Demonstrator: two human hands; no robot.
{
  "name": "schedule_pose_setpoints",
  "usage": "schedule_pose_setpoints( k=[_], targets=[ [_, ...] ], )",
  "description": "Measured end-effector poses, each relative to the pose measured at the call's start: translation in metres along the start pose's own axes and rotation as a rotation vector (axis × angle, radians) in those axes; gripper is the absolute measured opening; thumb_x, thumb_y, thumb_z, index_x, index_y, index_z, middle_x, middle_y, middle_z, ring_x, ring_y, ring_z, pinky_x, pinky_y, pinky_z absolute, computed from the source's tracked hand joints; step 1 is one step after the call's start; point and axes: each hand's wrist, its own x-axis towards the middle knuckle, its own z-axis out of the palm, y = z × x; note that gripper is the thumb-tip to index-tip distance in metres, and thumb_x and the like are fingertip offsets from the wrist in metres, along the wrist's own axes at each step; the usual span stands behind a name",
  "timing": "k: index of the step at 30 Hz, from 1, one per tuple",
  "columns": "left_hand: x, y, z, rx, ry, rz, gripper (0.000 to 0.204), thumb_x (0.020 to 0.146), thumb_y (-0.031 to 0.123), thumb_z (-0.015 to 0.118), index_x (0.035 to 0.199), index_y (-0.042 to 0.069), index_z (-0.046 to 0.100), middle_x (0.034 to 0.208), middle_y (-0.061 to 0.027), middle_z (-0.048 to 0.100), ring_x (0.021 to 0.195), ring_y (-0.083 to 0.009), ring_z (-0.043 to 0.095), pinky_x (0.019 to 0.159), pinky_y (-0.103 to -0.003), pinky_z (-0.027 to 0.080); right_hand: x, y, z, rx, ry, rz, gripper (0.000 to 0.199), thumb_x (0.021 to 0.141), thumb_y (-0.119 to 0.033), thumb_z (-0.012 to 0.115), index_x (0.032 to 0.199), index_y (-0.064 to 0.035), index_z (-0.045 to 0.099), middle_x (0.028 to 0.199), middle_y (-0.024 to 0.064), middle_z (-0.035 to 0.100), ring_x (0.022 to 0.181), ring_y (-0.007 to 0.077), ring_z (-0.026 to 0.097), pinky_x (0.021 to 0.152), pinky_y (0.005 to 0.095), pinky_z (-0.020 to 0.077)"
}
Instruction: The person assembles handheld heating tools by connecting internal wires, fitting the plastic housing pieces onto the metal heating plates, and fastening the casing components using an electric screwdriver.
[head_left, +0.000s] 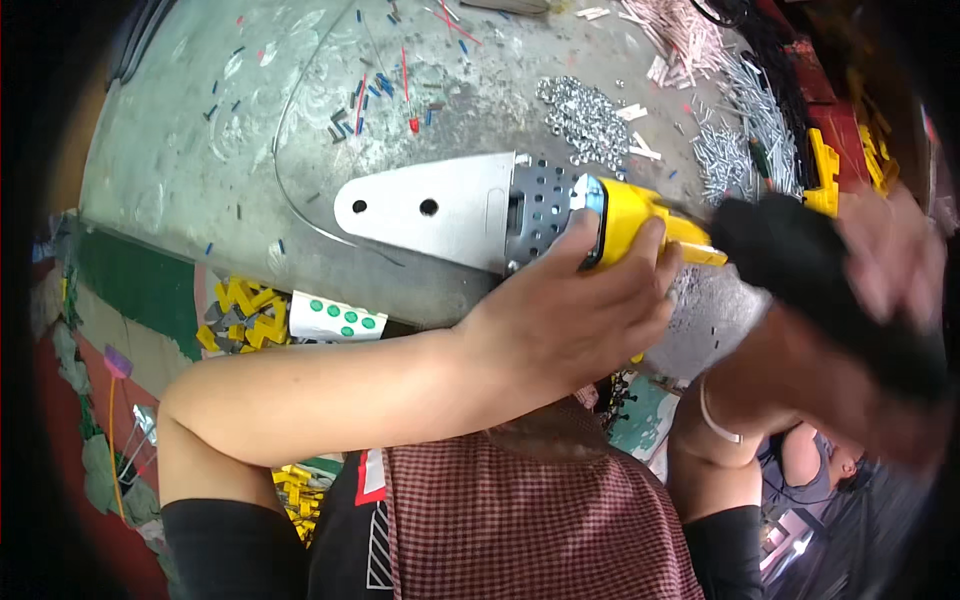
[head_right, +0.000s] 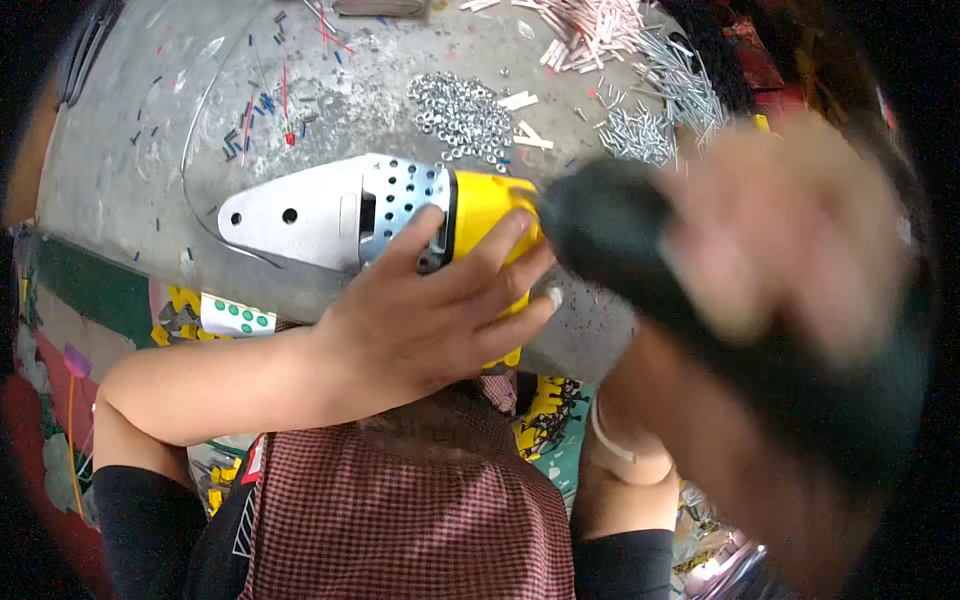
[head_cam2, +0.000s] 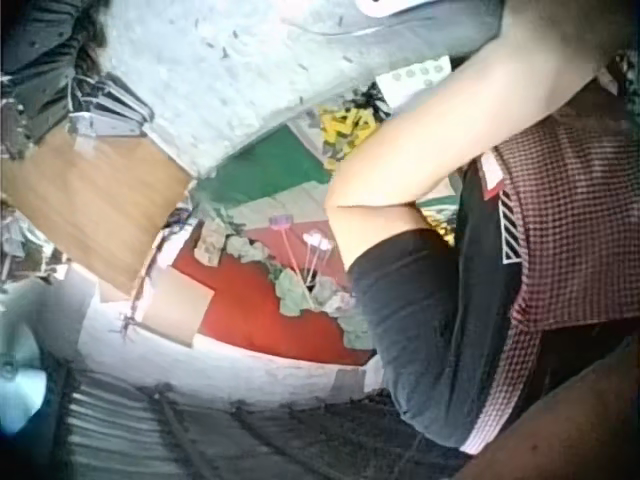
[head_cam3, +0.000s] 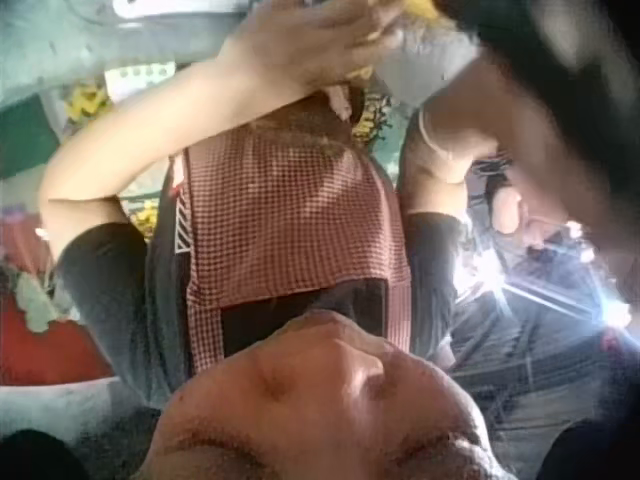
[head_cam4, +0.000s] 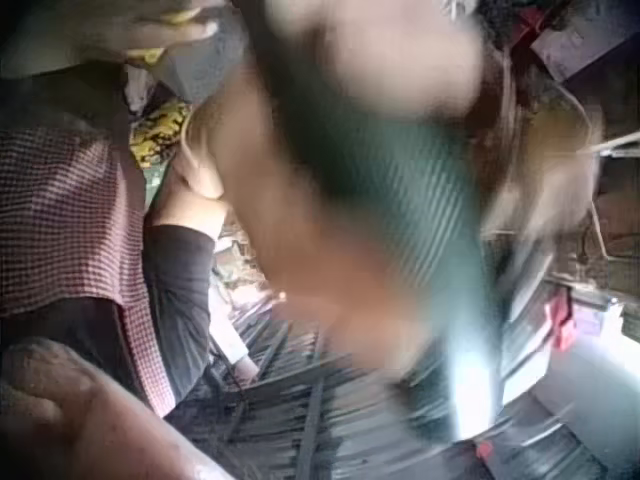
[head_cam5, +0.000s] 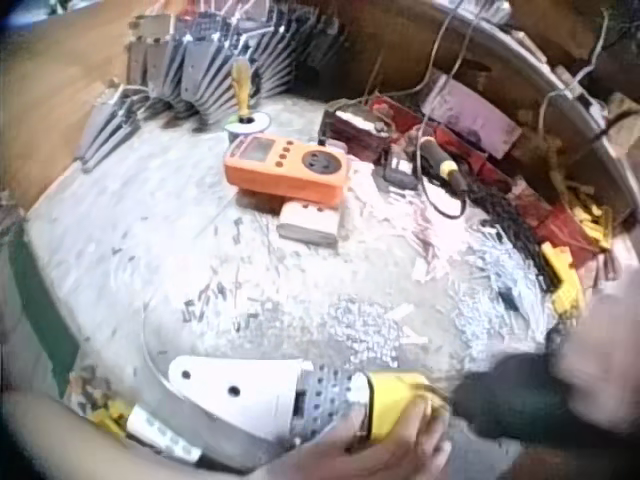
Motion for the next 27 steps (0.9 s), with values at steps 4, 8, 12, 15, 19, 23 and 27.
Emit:
schedule_pose_setpoints(
  k=[4,8,12,15,19,23,27],
  targets=[
    [0.011,-0.019,-0.015,-0.125,0.008,0.149,0.044,0.08,0.026,0.061,0.12,0.009,0.059,0.124,-0.0046,0.055,0.12,-0.0188,0.046,0.094,-0.036,0.039,-0.042,-0.041,0.033,-0.056,0.035,-0.018,0.043,0.086,-0.038,0.058,0.112,-0.0068,0.045,0.078,0.0076,0.058,0.064,0.0204,0.057,0.063,0.034,0.0446],
    [0.008,-0.028,-0.017,-0.111,0.054,0.207,0.041,0.079,0.024,0.061,0.117,0.011,0.06,0.12,-0.0008,0.058,0.117,-0.0161,0.048,0.089,-0.031,0.039,-0.016,0.003,0.088,-0.085,0.04,-0.071,0.046,0.083,-0.04,0.061,0.11,-0.0068,0.045,0.076,0.0058,0.057,0.062,0.0181,0.055,0.062,0.0318,0.0428],
    [0.001,-0.02,-0.005,-0.053,0.169,0.17,0.033,0.08,0.021,0.058,0.112,0.012,0.061,0.114,0.0007,0.06,0.115,-0.0157,0.049,0.089,-0.031,0.04,-0.009,0.02,0.112,-0.078,0.037,-0.09,0.049,0.08,-0.042,0.064,0.107,-0.0069,0.044,0.075,0.004,0.055,0.06,0.0157,0.053,0.06,0.0296,0.041],
    [0.001,-0.016,-0.004,-0.016,0.101,0.135,0.044,0.08,0.025,0.061,0.123,0.017,0.058,0.126,0.0031,0.056,0.124,-0.0151,0.045,0.092,-0.035,0.04,-0.005,0.025,0.119,-0.084,0.047,-0.111,0.051,0.078,-0.044,0.067,0.106,-0.0069,0.044,0.074,0.0027,0.054,0.058,0.014,0.052,0.059,0.0279,0.0397],
    [0.004,-0.014,-0.01,0.02,0.061,0.127,0.041,0.081,0.023,0.059,0.121,0.017,0.059,0.125,0.0037,0.057,0.124,-0.0147,0.045,0.092,-0.036,0.041,-0.005,0.029,0.124,-0.105,0.088,-0.143,0.054,0.075,-0.045,0.07,0.103,-0.0069,0.044,0.073,0.0009,0.052,0.056,0.0117,0.05,0.058,0.0257,0.0379],
    [0.001,-0.019,-0.006,-0.013,0.188,0.156,0.028,0.079,0.02,0.059,0.106,0.01,0.061,0.106,0.0009,0.061,0.116,-0.0172,0.049,0.087,-0.032,0.041,-0.03,-0.004,0.094,-0.148,0.148,-0.18,0.057,0.072,-0.047,0.073,0.101,-0.007,0.044,0.071,-0.0009,0.05,0.054,0.0094,0.048,0.057,0.0234,0.0361],
    [0.001,-0.014,-0.013,-0.017,0.122,0.146,0.031,0.078,0.022,0.06,0.106,0.008,0.061,0.11,-0.0003,0.06,0.117,-0.0194,0.049,0.087,-0.033,0.041,-0.056,-0.034,0.067,-0.159,0.174,-0.203,0.06,0.07,-0.049,0.075,0.1,-0.007,0.044,0.07,-0.0022,0.049,0.052,0.0076,0.047,0.056,0.0217,0.0347]
  ],
)
